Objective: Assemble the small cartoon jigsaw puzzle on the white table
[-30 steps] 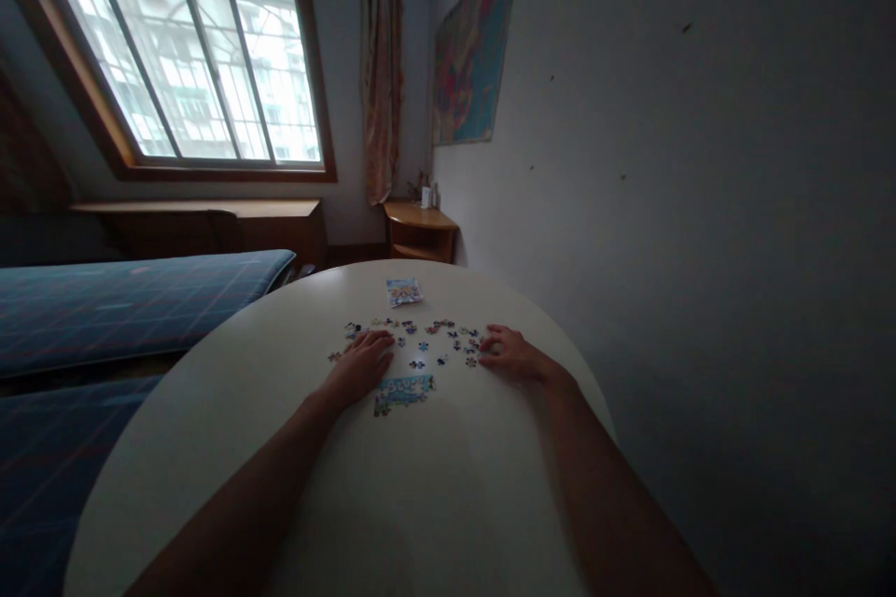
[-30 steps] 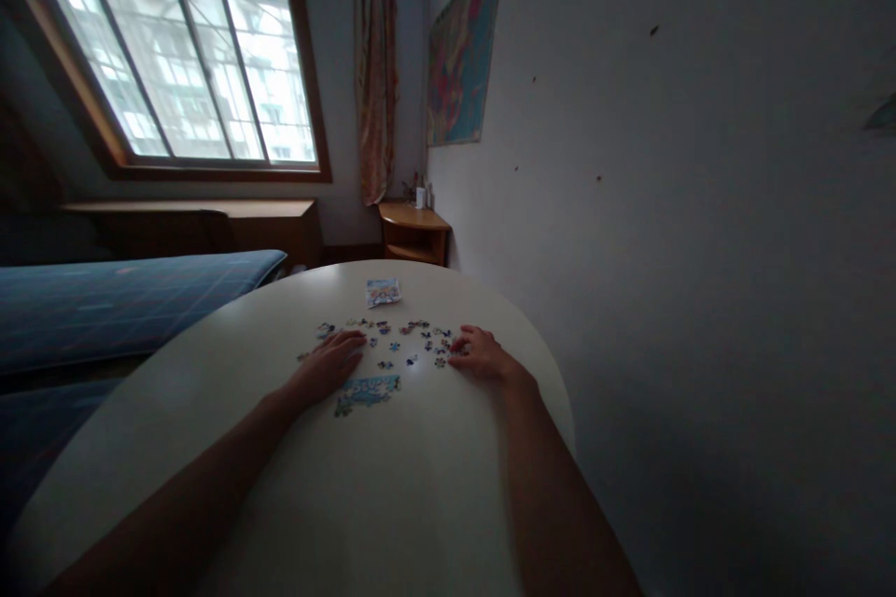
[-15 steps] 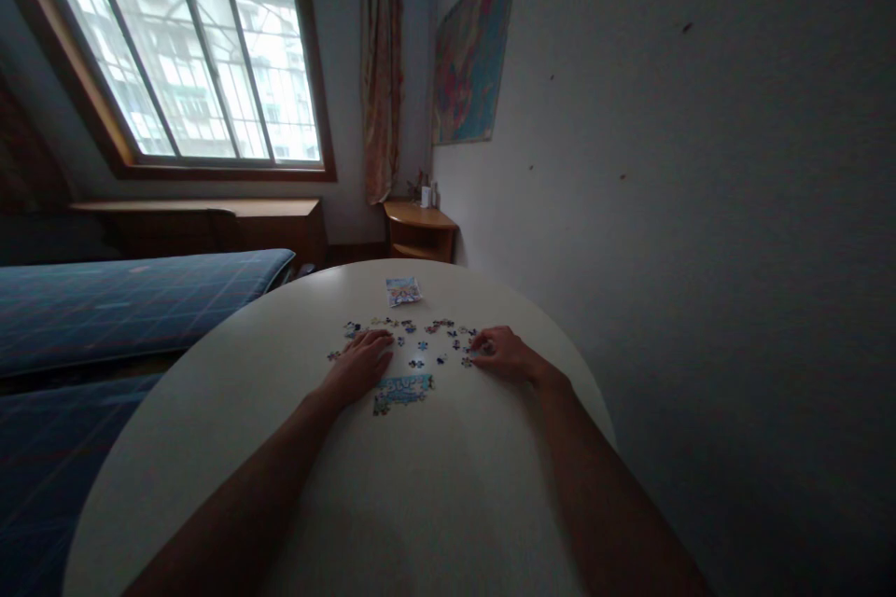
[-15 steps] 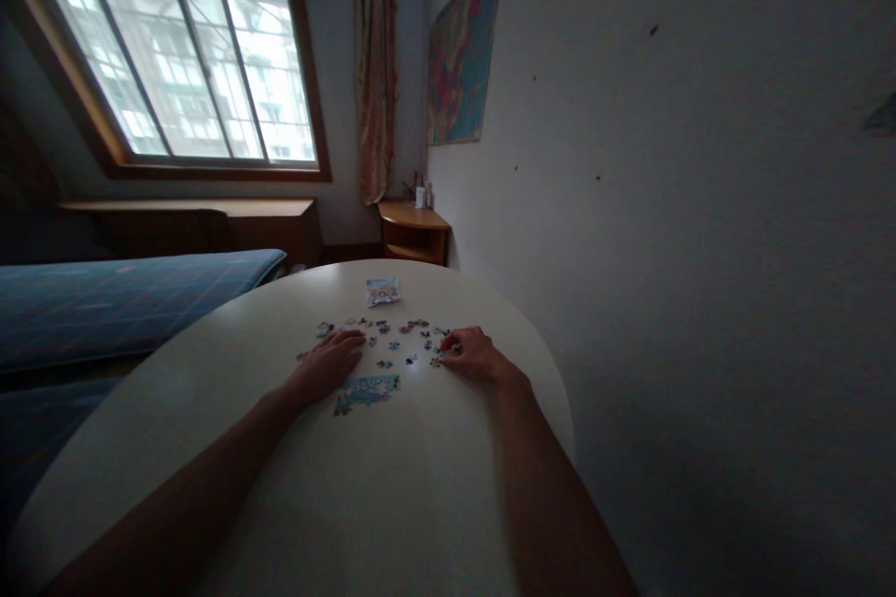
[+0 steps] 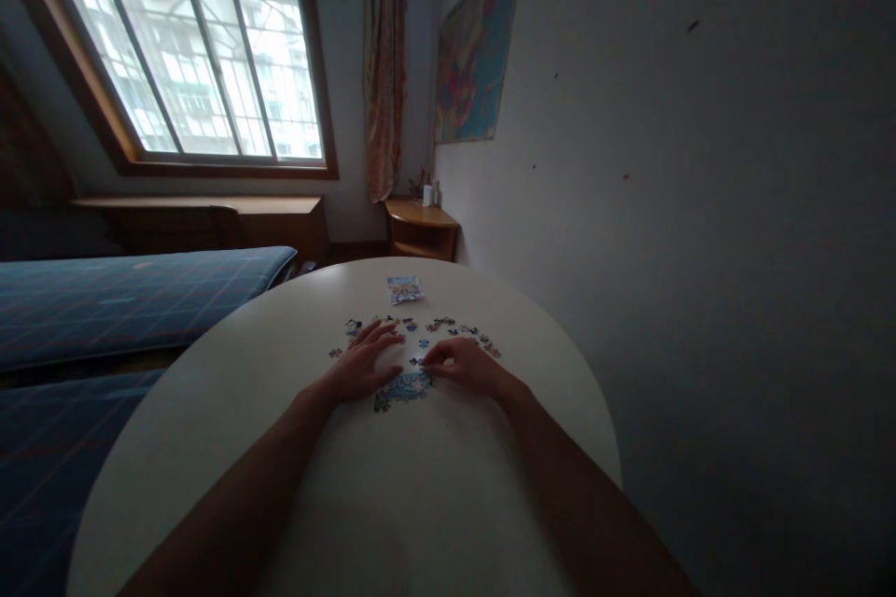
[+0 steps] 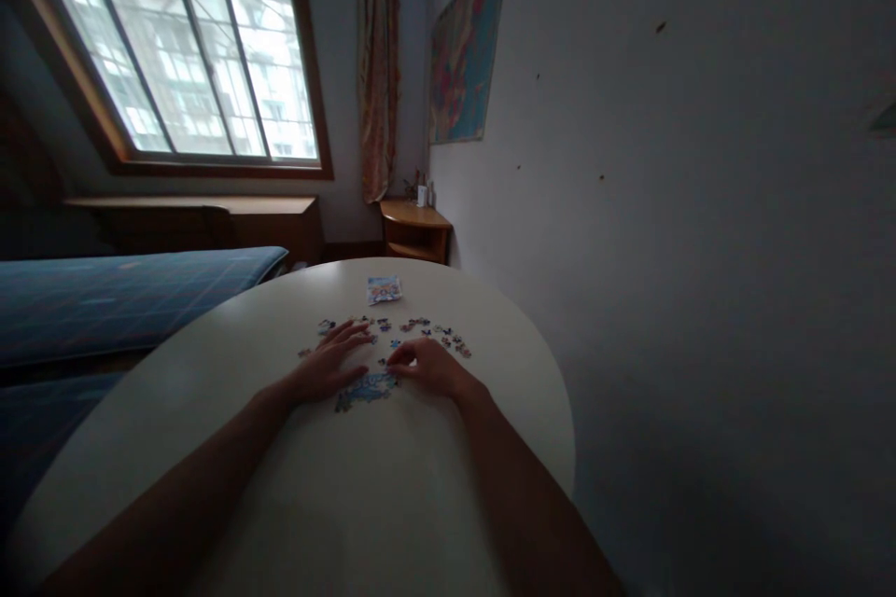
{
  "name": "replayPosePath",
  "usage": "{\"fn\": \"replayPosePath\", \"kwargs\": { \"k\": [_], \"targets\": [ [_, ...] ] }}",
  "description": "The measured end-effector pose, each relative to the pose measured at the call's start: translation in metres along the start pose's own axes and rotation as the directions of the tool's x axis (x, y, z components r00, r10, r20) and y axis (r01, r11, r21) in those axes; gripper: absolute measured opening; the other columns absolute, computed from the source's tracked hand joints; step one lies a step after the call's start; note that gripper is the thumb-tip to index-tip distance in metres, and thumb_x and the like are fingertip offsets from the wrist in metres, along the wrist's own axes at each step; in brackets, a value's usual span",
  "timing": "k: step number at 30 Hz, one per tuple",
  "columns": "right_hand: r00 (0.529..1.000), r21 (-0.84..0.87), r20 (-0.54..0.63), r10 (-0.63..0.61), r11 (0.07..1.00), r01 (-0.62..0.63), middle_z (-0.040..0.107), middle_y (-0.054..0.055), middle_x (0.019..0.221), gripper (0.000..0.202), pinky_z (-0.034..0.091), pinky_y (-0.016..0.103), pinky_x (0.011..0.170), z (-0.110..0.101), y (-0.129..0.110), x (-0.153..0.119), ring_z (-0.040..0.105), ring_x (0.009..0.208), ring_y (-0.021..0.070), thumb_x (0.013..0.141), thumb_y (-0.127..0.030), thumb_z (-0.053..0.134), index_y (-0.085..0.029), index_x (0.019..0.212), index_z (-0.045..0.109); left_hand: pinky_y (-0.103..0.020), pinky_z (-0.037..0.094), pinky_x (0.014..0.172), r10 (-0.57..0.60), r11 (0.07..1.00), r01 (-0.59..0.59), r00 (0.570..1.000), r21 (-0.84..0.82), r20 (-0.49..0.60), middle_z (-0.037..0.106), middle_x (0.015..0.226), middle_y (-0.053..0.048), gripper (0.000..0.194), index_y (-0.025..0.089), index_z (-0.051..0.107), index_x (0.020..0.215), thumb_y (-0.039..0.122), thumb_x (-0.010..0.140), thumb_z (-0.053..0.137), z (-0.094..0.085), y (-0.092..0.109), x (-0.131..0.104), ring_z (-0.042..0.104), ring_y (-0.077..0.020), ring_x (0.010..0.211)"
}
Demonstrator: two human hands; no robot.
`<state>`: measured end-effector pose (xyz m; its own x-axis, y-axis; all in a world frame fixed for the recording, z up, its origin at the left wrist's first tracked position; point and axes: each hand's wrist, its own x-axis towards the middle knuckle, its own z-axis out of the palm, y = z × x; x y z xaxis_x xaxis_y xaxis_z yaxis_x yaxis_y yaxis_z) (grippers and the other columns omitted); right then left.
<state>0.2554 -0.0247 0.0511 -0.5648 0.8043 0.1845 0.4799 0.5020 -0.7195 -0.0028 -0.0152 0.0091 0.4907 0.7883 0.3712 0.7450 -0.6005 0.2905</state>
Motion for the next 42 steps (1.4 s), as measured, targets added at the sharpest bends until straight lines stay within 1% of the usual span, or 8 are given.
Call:
{"fn": "replayPosePath", "kwargs": {
  "k": [3, 6, 13, 25, 29, 34, 37, 42],
  "targets": [
    [0.999, -0.003, 0.048, -0.001, 1.000, 0.001, 0.075, 0.004, 0.084, 0.017, 0.050, 0.027, 0.075, 0.011, -0.004, 0.001, 0.069, 0.078, 0.0167, 0.079, -0.030, 0.069, -0.019, 0.090, 0.076, -0.054, 0.022, 0.117, 0.023, 1.000, -0.022, 0.999, -0.004, 0.041, 0.040, 0.152, -0.007, 0.058, 0.026, 0.053, 0.135, 0.050, 0.083, 0.063, 0.001, -0.001, -0.001, 0.021, -0.0324, 0.145],
    [0.998, -0.001, 0.065, 0.014, 1.000, -0.014, 0.075, 0.004, 0.083, 0.017, 0.050, 0.026, 0.072, 0.014, -0.003, 0.000, 0.069, 0.076, 0.0166, 0.079, -0.029, 0.068, -0.019, 0.090, 0.076, -0.053, 0.022, 0.117, 0.026, 1.000, -0.026, 0.998, -0.001, 0.063, 0.041, 0.151, -0.007, 0.060, 0.027, 0.053, 0.135, 0.052, 0.081, 0.065, 0.001, 0.000, -0.001, 0.023, -0.0325, 0.145],
    [0.999, -0.022, 0.038, 0.037, 0.999, -0.037, 0.075, 0.003, 0.079, 0.015, 0.049, 0.025, 0.069, 0.014, -0.007, -0.001, 0.068, 0.073, 0.0162, 0.077, -0.025, 0.067, -0.019, 0.088, 0.076, -0.051, 0.024, 0.116, 0.024, 1.000, -0.025, 0.997, 0.014, 0.067, 0.046, 0.148, -0.007, 0.059, 0.026, 0.053, 0.134, 0.050, 0.081, 0.065, -0.002, 0.005, 0.000, 0.028, -0.0320, 0.143],
    [1.000, -0.065, 0.030, -0.003, 0.998, 0.005, 0.076, 0.004, 0.085, 0.018, 0.049, 0.026, 0.074, 0.012, -0.008, -0.001, 0.068, 0.078, 0.0171, 0.079, -0.026, 0.064, -0.019, 0.088, 0.077, -0.050, 0.025, 0.116, 0.040, 0.999, -0.040, 0.997, 0.001, 0.071, 0.048, 0.146, -0.008, 0.059, 0.024, 0.055, 0.133, 0.052, 0.082, 0.065, 0.000, 0.002, 0.000, 0.032, -0.0312, 0.140],
    [0.999, -0.049, 0.046, -0.001, 0.999, 0.004, 0.076, 0.004, 0.083, 0.019, 0.049, 0.025, 0.071, 0.013, -0.005, -0.001, 0.069, 0.076, 0.0166, 0.080, -0.027, 0.063, -0.019, 0.089, 0.077, -0.050, 0.025, 0.116, 0.053, 0.999, -0.053, 0.997, -0.004, 0.064, 0.049, 0.145, -0.009, 0.059, 0.023, 0.056, 0.132, 0.052, 0.082, 0.065, 0.000, 0.003, 0.001, 0.034, -0.0313, 0.139],
    [0.999, -0.065, 0.037, -0.006, 0.998, 0.008, 0.076, 0.004, 0.084, 0.018, 0.049, 0.024, 0.074, 0.016, 0.000, 0.001, 0.069, 0.077, 0.0162, 0.080, -0.025, 0.064, -0.018, 0.089, 0.077, -0.049, 0.027, 0.115, 0.064, 0.998, -0.063, 0.996, -0.018, 0.055, 0.050, 0.143, -0.009, 0.058, 0.022, 0.056, 0.131, 0.050, 0.081, 0.066, 0.000, 0.003, 0.001, 0.035, -0.0312, 0.138],
    [0.999, -0.102, 0.045, -0.026, 0.994, 0.030, 0.075, 0.004, 0.084, 0.018, 0.048, 0.024, 0.074, 0.016, 0.001, 0.002, 0.068, 0.077, 0.0156, 0.080, -0.023, 0.064, -0.019, 0.090, 0.078, -0.050, 0.028, 0.115, 0.069, 0.998, -0.068, 0.996, -0.010, 0.052, 0.050, 0.143, -0.009, 0.058, 0.022, 0.056, 0.131, 0.050, 0.081, 0.066, 0.001, 0.001, 0.001, 0.036, -0.0311, 0.138],
    [0.994, -0.163, 0.026, -0.106, 0.981, 0.108, 0.072, 0.005, 0.090, 0.017, 0.046, 0.023, 0.073, 0.015, 0.001, 0.001, 0.065, 0.077, 0.0144, 0.082, -0.024, 0.065, -0.022, 0.091, 0.079, -0.050, 0.029, 0.115, 0.078, 0.997, -0.077, 0.995, -0.007, 0.062, 0.049, 0.144, -0.010, 0.059, 0.022, 0.056, 0.131, 0.054, 0.082, 0.064, 0.002, 0.000, 0.001, 0.036, -0.0310, 0.137]
  ]
}}
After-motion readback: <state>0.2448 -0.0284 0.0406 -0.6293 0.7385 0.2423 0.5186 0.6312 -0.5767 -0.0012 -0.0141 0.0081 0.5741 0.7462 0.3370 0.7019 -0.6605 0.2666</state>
